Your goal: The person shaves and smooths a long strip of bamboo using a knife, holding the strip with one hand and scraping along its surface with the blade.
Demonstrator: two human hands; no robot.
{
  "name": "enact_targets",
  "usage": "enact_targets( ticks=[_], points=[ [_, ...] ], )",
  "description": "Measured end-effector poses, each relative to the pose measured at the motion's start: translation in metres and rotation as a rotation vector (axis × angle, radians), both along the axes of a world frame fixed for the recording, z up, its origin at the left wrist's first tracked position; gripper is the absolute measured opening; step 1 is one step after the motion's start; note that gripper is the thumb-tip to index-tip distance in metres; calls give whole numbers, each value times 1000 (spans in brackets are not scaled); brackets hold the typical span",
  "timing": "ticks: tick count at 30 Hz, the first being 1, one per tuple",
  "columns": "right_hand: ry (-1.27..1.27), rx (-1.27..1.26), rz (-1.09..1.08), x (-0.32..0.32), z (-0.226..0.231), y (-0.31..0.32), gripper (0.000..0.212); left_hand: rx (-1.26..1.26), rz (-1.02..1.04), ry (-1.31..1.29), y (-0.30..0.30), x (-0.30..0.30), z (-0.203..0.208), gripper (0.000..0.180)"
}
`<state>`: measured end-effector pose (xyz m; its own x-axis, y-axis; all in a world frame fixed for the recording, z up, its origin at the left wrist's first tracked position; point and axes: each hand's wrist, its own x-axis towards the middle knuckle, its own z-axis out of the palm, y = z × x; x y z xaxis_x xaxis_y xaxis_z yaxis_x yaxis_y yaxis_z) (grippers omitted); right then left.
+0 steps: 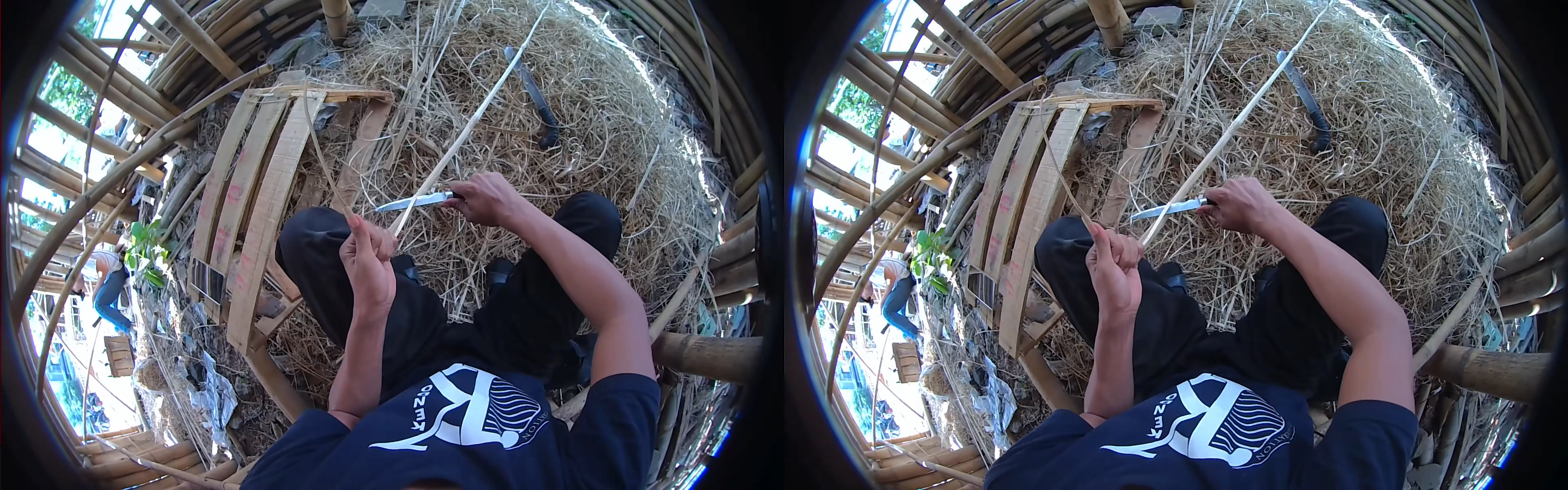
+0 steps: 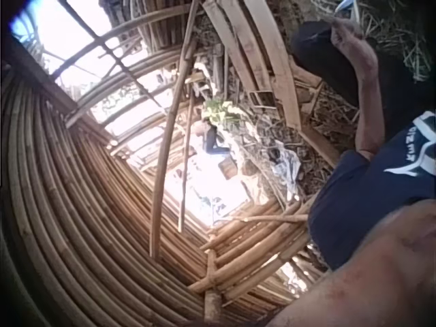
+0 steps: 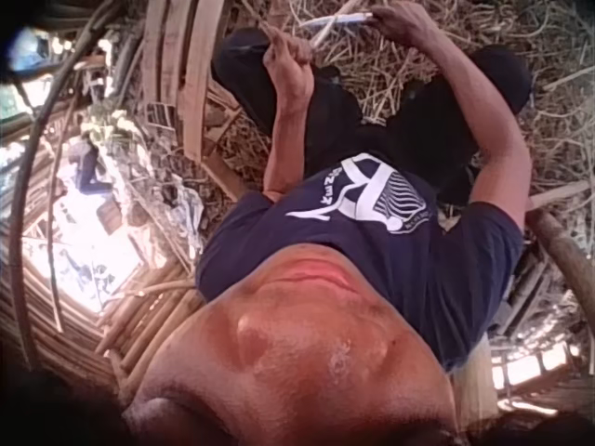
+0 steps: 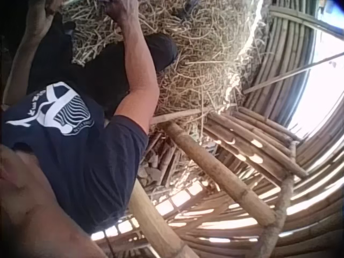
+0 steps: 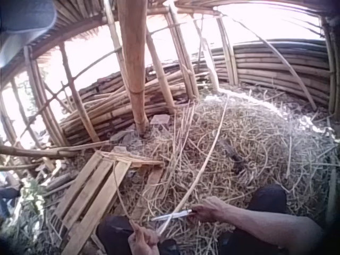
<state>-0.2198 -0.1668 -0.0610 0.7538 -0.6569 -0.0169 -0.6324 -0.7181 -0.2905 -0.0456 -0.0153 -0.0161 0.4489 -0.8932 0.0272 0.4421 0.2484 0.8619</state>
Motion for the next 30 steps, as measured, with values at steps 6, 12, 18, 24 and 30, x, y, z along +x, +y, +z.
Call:
enact_targets(
  ticks=[6, 12, 18, 24, 30],
  points=[
    [134, 8, -6, 2, 15, -4, 38, 21, -12, -81, 11, 5, -3, 52],
    [0, -118, -603, -74, 69, -74, 44, -74, 66, -49, 63, 44, 30, 51],
    [-197, -106, -533, -43, 96, -70, 53, -193, -100, -106, -10, -5, 70, 54],
    [-214, 45, -631, -63, 47, -77, 59, -125, -59, -568, -84, 16, 62, 42],
    [-242, 101, -579, -49, 44, -63, 55, 439, 575, -1571, -107, 49, -54, 49]
  ],
)
